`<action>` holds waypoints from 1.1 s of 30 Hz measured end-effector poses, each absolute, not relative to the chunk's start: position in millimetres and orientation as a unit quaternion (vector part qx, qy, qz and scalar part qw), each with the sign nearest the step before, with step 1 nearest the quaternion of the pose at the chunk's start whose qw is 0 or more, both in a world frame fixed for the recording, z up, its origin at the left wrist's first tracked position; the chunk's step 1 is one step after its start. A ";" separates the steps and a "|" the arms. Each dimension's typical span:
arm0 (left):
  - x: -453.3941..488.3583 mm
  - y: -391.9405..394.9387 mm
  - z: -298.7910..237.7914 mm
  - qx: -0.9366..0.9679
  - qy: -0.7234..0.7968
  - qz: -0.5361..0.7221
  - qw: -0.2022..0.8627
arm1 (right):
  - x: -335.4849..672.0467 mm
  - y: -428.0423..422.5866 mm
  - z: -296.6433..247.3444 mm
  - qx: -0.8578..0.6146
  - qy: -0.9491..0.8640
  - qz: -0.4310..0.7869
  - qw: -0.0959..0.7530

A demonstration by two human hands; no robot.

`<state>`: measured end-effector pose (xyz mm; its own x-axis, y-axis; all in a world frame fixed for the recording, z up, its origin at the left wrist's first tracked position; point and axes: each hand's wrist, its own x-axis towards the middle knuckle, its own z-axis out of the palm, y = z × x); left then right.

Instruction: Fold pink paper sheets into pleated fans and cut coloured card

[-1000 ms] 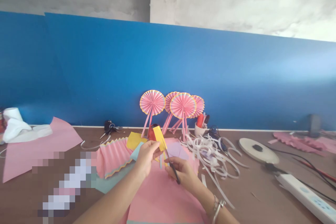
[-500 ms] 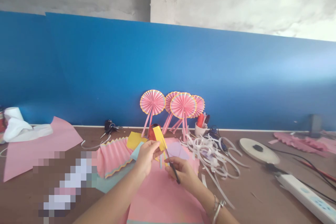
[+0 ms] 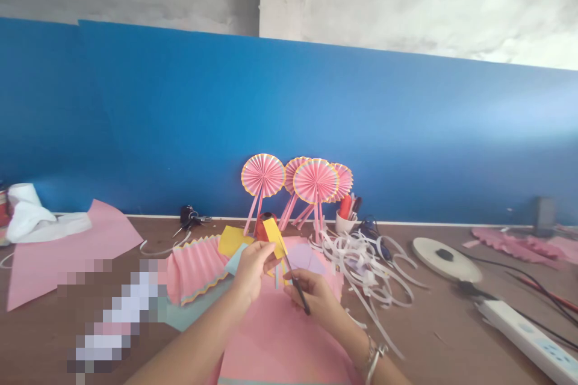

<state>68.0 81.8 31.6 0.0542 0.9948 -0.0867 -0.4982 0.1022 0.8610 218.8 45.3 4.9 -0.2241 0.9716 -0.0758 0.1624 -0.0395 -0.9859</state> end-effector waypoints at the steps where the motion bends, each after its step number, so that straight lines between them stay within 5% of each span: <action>1: 68.1 81.8 31.6 0.335 0.369 0.580 0.644 | 219.0 45.7 3.9 -0.490 -0.578 0.527 0.385; 33: 66.6 79.9 39.6 0.352 0.391 0.569 0.632 | 218.3 44.6 5.2 -0.511 -0.591 0.506 0.364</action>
<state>66.6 79.9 39.6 0.0462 0.9945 -0.0936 -0.4442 0.1044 0.8898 218.3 44.6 5.2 -0.2127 0.9732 -0.0869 0.2357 -0.0353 -0.9712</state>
